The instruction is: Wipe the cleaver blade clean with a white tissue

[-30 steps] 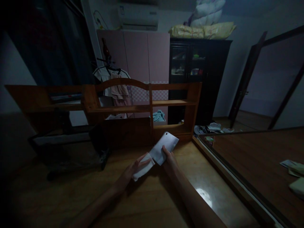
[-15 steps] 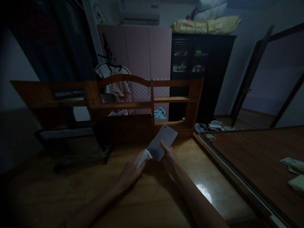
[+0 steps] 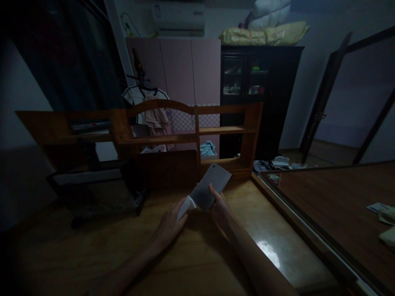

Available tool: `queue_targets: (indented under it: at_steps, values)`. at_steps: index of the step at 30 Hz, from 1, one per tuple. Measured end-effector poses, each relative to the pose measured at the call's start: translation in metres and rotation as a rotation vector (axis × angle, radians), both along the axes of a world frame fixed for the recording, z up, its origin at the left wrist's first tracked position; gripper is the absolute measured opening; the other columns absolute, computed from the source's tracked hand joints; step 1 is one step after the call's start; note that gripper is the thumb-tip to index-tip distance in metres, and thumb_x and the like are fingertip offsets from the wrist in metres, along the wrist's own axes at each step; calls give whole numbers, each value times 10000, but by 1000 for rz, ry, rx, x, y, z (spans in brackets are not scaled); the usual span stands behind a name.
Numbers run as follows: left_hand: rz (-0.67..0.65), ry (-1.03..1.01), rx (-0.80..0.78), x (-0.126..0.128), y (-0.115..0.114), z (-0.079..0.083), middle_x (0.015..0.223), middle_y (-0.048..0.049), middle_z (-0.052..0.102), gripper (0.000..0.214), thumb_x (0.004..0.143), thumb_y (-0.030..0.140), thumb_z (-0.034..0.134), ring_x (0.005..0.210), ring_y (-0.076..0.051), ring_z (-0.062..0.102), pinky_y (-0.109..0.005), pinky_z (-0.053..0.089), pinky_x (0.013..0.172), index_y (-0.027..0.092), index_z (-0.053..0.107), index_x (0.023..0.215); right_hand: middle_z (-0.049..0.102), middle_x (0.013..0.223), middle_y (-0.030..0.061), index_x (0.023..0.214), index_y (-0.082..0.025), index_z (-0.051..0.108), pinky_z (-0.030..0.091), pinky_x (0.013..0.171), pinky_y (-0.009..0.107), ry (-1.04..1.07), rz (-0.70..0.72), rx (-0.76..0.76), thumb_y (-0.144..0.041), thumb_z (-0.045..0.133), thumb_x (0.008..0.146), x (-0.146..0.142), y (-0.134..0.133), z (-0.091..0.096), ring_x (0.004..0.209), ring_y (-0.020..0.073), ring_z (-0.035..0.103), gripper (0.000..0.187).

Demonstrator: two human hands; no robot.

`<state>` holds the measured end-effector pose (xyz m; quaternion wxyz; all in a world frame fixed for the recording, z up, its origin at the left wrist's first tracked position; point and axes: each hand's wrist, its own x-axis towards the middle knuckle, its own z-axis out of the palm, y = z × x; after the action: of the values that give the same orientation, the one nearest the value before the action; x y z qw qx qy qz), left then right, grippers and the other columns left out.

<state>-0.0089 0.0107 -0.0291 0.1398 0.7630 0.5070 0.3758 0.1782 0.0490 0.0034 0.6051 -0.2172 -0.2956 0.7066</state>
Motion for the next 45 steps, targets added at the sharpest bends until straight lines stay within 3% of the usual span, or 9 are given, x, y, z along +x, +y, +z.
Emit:
queue_targets:
  at_steps: [5,8,12,17,22,34,45]
  values:
    - [68,25,42,0,2,2,1181,-94,600,465,821,144,512,1061,-226,605,-366,480,931,210,536,1280,753,1032,81,1067,-121,676,536,921,319,20,37,-35,-296,677,846,-2,2,0,996,213,704,282]
    - [49,42,74,-1,5,-2,1265,-98,553,462,827,136,497,1161,-228,564,-371,459,993,202,531,1283,747,1058,81,1074,-131,680,526,941,316,5,57,-12,-315,672,854,-1,4,-1,1039,220,688,287]
    - [-8,72,49,0,4,-8,1425,-104,474,518,897,188,452,1364,-241,396,-421,345,1121,195,406,1413,746,1065,81,1059,-139,688,521,952,335,-40,51,19,-350,679,849,1,3,-1,1049,236,684,297]
    - [-30,-18,-6,8,-6,2,1503,-104,391,596,965,381,408,1351,-221,426,-378,390,1083,244,215,1512,737,1093,88,1104,-133,675,534,940,351,-47,64,60,-349,662,865,1,3,-4,1027,237,692,322]
    - [21,-7,-25,12,-11,10,1458,-124,451,541,990,443,311,1314,-224,468,-370,384,1069,212,295,1478,738,1085,95,1112,-134,672,558,903,362,-60,53,47,-339,668,863,0,5,-8,1001,248,701,323]
    - [19,-4,-122,12,-10,15,1113,-83,643,314,972,384,352,1004,-214,635,-299,452,846,225,492,1204,760,993,91,1026,-120,681,566,881,358,-47,37,-46,-292,665,860,-3,3,-3,947,239,717,240]
    - [4,-33,-131,11,-10,15,962,-42,629,133,936,296,404,862,-185,624,-260,433,725,229,465,1034,754,1016,93,1061,-130,665,588,831,369,-62,69,-70,-298,669,858,-3,7,-11,867,228,732,263]
